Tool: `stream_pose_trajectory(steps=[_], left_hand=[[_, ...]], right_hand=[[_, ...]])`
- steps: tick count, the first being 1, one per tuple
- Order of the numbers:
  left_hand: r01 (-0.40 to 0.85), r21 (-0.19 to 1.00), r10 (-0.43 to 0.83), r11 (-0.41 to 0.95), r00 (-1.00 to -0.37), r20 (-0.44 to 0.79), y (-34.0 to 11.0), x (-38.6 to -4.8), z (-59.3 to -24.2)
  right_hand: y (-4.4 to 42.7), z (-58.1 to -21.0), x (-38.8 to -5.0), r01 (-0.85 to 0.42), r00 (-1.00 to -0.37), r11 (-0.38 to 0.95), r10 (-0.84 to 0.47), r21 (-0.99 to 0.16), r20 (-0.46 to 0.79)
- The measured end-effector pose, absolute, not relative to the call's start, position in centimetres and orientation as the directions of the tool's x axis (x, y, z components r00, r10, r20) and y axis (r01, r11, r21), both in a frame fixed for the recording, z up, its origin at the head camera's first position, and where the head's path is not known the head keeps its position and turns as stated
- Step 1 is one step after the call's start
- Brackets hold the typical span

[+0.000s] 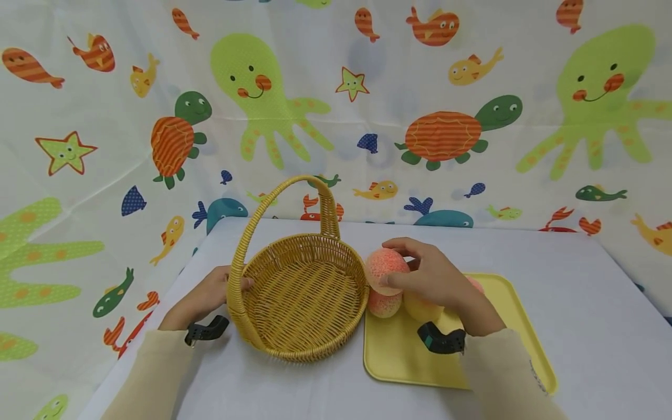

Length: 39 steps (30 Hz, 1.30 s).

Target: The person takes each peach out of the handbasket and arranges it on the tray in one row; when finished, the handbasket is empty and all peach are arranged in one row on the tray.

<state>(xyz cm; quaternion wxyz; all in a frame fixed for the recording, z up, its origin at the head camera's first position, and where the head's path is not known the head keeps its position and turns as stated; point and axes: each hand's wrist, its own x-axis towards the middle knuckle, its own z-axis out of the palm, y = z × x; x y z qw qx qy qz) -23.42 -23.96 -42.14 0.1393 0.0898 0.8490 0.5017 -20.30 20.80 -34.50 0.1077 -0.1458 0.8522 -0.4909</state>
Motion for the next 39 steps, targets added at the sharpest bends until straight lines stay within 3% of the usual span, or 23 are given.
stream_pose_trajectory(steps=[9,39], left_hand=[[0.015,0.876,0.290,0.482,-0.946,-0.143,-23.8,-23.5,-42.2],[0.025,0.876,0.299,0.482,-0.944,-0.138,-24.1,-23.4,-42.0]], right_hand=[[23.8,-35.1,-19.6,-0.168,-0.949,0.474,-0.314,-0.864,0.013],[32.0,-37.3,-18.6,-0.046,-0.993,0.524,-0.118,-0.851,-0.019]])
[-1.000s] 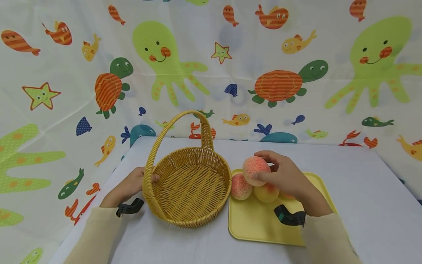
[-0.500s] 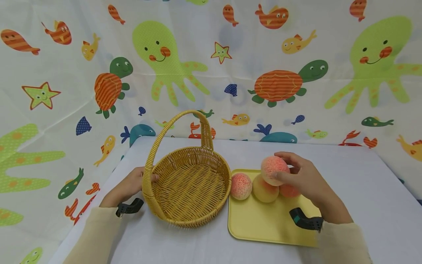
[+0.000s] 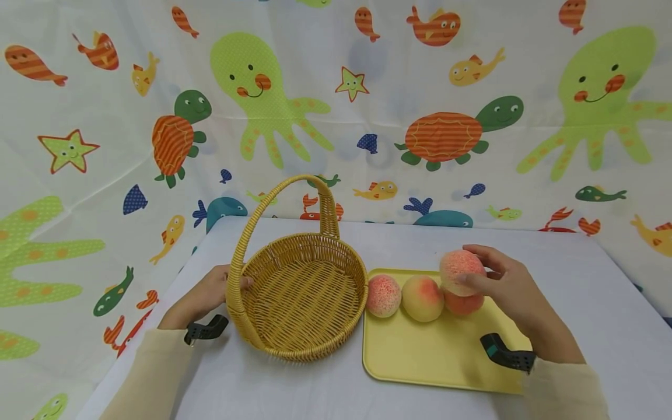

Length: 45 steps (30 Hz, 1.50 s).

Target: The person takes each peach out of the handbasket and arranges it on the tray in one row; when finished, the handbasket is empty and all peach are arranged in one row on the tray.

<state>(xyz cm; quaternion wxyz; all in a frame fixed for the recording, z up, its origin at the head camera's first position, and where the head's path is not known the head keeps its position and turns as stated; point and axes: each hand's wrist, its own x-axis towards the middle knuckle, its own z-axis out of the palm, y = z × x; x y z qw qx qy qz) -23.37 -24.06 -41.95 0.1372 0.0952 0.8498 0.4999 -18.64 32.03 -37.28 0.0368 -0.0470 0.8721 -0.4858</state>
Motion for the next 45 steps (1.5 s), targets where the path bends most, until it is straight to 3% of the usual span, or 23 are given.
stream_pose_trajectory(steps=[17,26,33,40,45], left_hand=[[0.007,0.874,0.290,0.486,-0.944,-0.154,-24.0,-23.3,-41.7],[0.012,0.877,0.294,0.480,-0.944,-0.148,-24.0,-23.3,-41.7],[0.022,0.876,0.302,0.482,-0.942,-0.143,-24.0,-23.3,-41.8],[0.021,0.870,0.291,0.493,-0.946,-0.143,-24.0,-23.4,-41.9],[0.024,0.869,0.291,0.494,-0.946,-0.140,-24.0,-23.5,-42.0]], right_hand=[[35.5,-38.7,-18.3,-0.016,-1.000,0.454,-0.030,-0.891,0.002],[37.0,-40.1,-18.3,0.010,-1.000,0.256,0.019,-0.967,-0.005],[38.3,-41.3,-18.3,0.058,-0.998,0.365,0.043,-0.929,-0.045],[38.9,-42.2,-18.3,0.078,-0.997,0.390,0.047,-0.918,-0.065],[38.7,-42.3,-18.4,0.115,-0.993,0.497,0.073,-0.860,-0.091]])
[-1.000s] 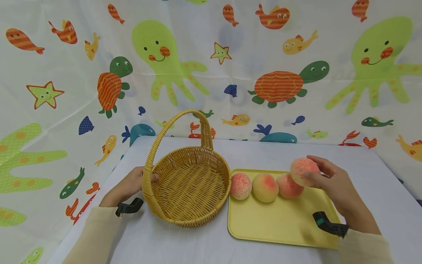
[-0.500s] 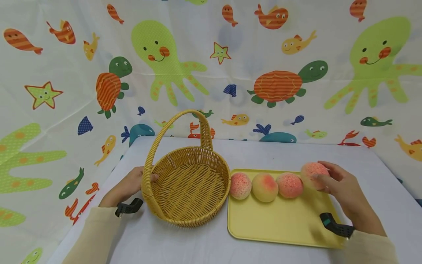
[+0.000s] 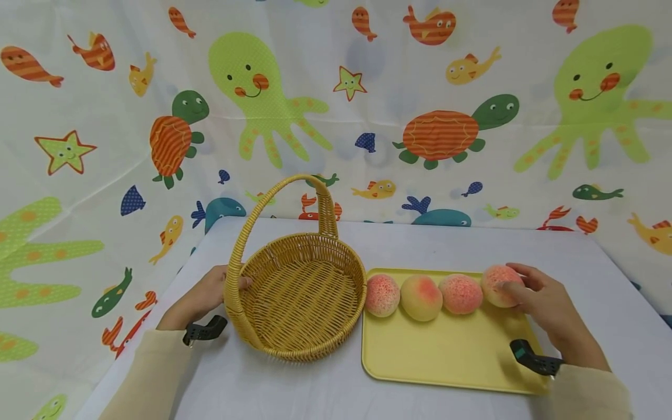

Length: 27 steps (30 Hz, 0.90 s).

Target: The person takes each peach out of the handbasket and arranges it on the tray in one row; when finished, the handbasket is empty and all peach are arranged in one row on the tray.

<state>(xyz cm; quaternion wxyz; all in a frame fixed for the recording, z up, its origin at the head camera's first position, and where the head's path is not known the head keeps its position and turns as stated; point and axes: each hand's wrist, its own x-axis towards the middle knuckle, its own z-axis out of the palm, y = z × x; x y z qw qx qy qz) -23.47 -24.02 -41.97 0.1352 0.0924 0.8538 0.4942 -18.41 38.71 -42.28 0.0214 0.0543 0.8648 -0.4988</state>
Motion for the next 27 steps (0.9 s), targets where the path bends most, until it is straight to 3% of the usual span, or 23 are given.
stream_pose_trajectory(steps=[13,27], left_hand=[[0.019,0.868,0.289,0.496,-0.946,-0.144,-24.03,-23.45,-41.98],[0.021,0.867,0.287,0.497,-0.947,-0.142,-24.05,-23.44,-41.97]], right_hand=[[38.35,-41.83,-18.58,0.148,-0.988,0.689,0.080,-0.710,-0.129],[38.55,-41.67,-18.69,0.124,-0.991,0.721,0.058,-0.681,-0.118]])
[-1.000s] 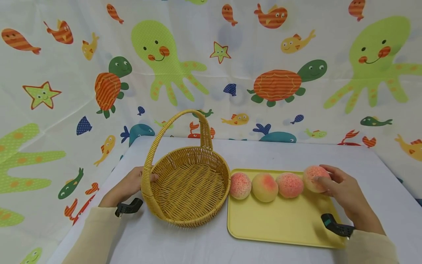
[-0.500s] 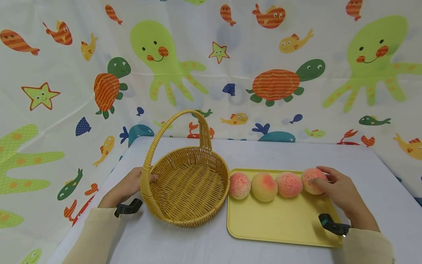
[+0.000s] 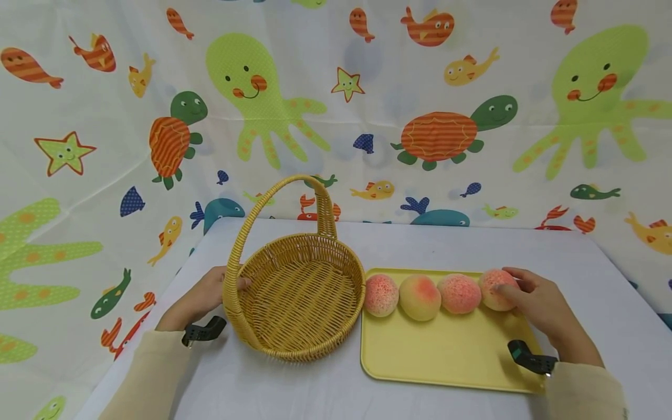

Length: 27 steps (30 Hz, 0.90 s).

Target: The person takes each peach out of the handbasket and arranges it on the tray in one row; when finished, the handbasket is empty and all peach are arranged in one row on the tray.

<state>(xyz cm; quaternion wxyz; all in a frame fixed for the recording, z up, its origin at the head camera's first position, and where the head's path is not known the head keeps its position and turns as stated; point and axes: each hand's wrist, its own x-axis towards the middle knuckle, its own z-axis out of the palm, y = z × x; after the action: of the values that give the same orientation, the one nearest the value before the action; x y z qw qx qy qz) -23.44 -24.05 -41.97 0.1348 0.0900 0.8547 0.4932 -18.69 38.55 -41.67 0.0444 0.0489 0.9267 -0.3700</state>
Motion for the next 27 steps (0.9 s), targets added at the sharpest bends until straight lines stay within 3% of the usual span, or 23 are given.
stream_pose_trajectory(steps=[19,27], left_hand=[[0.028,0.868,0.286,0.496,-0.949,-0.133,-24.01,-23.29,-41.91],[0.034,0.870,0.291,0.492,-0.948,-0.128,-23.99,-23.32,-42.02]], right_hand=[[38.80,-41.46,-18.50,0.169,-0.980,0.698,0.044,-0.696,-0.194],[38.78,-41.76,-18.45,0.122,-0.988,0.736,0.023,-0.666,-0.156]])
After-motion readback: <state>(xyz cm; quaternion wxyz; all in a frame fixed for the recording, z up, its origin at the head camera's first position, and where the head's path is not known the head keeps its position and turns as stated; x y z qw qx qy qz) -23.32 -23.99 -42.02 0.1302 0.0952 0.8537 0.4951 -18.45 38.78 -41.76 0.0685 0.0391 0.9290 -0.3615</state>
